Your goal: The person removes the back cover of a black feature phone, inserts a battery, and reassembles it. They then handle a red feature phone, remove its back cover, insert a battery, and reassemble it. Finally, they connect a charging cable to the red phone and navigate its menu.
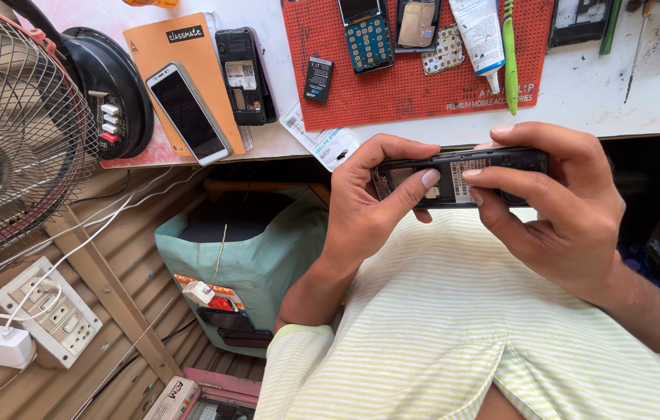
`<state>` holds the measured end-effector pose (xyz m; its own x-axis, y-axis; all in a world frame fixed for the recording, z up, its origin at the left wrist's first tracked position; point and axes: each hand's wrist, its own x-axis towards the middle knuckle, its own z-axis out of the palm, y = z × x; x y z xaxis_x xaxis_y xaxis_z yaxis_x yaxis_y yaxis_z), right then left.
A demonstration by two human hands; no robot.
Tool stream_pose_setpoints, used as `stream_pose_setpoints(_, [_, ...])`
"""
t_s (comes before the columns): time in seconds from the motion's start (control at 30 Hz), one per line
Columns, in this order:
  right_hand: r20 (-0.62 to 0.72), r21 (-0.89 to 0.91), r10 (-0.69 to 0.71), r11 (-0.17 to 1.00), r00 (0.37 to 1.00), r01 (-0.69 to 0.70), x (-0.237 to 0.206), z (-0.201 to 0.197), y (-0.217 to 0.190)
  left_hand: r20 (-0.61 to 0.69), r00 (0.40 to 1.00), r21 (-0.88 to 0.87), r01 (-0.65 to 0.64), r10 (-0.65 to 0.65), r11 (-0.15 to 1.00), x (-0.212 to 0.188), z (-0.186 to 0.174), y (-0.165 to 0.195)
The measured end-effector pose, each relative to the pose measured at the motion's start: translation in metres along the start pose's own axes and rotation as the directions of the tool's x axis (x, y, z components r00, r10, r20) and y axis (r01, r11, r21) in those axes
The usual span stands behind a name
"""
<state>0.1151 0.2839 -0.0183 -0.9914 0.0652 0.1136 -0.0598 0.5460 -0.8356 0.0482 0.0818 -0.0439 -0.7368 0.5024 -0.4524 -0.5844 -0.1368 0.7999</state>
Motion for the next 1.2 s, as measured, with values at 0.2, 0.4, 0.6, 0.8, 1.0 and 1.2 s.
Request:
stream_pose_setpoints(0.2, [-0.025, 0.114, -0.014, 0.993, 1.0, 0.017, -0.003, 0.0, 0.004, 0.048, 0.998, 0.039, -0.048, 0.046, 0.998, -0.008, 0.001, 0.003])
stream_pose_setpoints(0.4, [-0.038, 0.19, 0.093, 0.978, 0.995, -0.085, -0.002, 0.003, 0.001, 0.079, 0.983, 0.2, -0.177, 0.165, 0.964, -0.016, 0.009, 0.006])
stream_pose_setpoints(0.6, [-0.093, 0.05, 0.099, 0.994, 0.991, -0.095, -0.005, 0.01, -0.004, 0.084, 0.976, 0.302, -0.217, 0.201, 0.928, -0.021, 0.013, 0.008])
stream_pose_setpoints(0.8, [-0.078, 0.048, 0.124, 0.992, 0.989, -0.121, -0.008, 0.013, -0.003, 0.064, 0.973, 0.342, -0.229, 0.221, 0.911, -0.02, 0.014, 0.007])
stream_pose_setpoints(1.0, [-0.066, -0.03, 0.144, 0.989, 0.987, -0.146, -0.008, 0.014, -0.004, 0.033, 0.975, 0.369, -0.215, 0.219, 0.904, -0.018, 0.014, 0.005])
stream_pose_setpoints(1.2, [-0.063, -0.021, 0.17, 0.985, 0.983, -0.171, -0.006, 0.015, -0.01, 0.001, 0.968, 0.385, -0.233, 0.252, 0.893, -0.018, 0.018, 0.003])
